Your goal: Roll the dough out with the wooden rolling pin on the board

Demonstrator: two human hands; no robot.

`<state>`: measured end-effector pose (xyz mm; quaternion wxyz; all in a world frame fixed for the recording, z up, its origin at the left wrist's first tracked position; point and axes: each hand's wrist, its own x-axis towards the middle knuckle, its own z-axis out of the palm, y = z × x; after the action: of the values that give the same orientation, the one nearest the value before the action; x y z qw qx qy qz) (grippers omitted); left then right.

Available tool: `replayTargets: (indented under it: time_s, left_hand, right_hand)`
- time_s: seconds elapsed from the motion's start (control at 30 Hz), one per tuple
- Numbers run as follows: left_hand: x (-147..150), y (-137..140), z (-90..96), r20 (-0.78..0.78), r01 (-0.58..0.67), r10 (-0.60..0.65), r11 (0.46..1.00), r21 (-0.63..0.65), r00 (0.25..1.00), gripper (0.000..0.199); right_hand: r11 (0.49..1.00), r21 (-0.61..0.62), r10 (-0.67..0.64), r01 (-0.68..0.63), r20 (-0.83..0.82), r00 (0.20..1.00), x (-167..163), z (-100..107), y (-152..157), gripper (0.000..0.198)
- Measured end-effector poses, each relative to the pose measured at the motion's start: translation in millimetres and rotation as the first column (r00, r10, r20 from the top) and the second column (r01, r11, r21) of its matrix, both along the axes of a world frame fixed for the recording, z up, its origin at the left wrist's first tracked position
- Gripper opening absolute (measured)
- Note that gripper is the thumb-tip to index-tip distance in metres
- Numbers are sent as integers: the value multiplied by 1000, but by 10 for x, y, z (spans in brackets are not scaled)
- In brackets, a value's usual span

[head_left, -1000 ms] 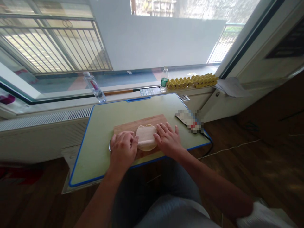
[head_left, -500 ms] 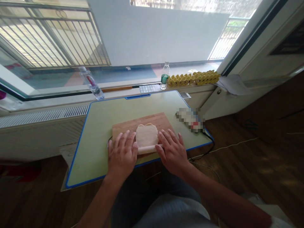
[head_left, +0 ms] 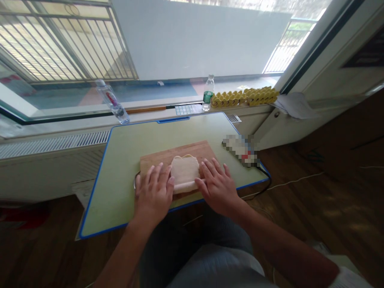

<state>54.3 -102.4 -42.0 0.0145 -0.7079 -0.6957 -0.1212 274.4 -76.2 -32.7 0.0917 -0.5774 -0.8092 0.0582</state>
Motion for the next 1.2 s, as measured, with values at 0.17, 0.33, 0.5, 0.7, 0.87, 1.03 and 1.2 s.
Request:
replayTargets:
  time_s: [0.17, 0.33, 0.5, 0.7, 0.87, 1.03, 1.2]
  left_hand:
    - [16, -161, -47, 46, 15, -17, 999, 42, 999, 52]
    - [-38, 243, -2, 43, 10, -11, 999, 42, 999, 52]
    - [-66, 485, 36, -9, 0, 0, 999, -40, 1000, 54]
    - [-14, 16, -48, -8, 42, -42, 998, 48, 999, 53]
    - [10, -121, -75, 39, 67, -71, 993, 92, 997, 49]
    - [-54, 280, -11, 48, 59, -63, 995, 77, 997, 50]
    - [-71, 351, 11, 53, 72, -75, 995, 69, 996, 50]
  right_hand:
    - [1000, 16, 24, -24, -15, 1000, 55, -30, -155, 64]
    - [1000, 14, -24, 24, 4, 1000, -54, -24, 179, 64]
    - [997, -33, -63, 63, 2, 998, -136, 20, 437, 66]
    - [1000, -8, -14, 14, -10, 1000, -20, -18, 59, 63]
    - [1000, 16, -2, 3, -23, 1000, 15, -61, -47, 61]
    - [999, 7, -43, 43, -8, 999, -111, -22, 317, 62]
    - [999, -5, -47, 47, 9, 999, -136, 9, 380, 63]
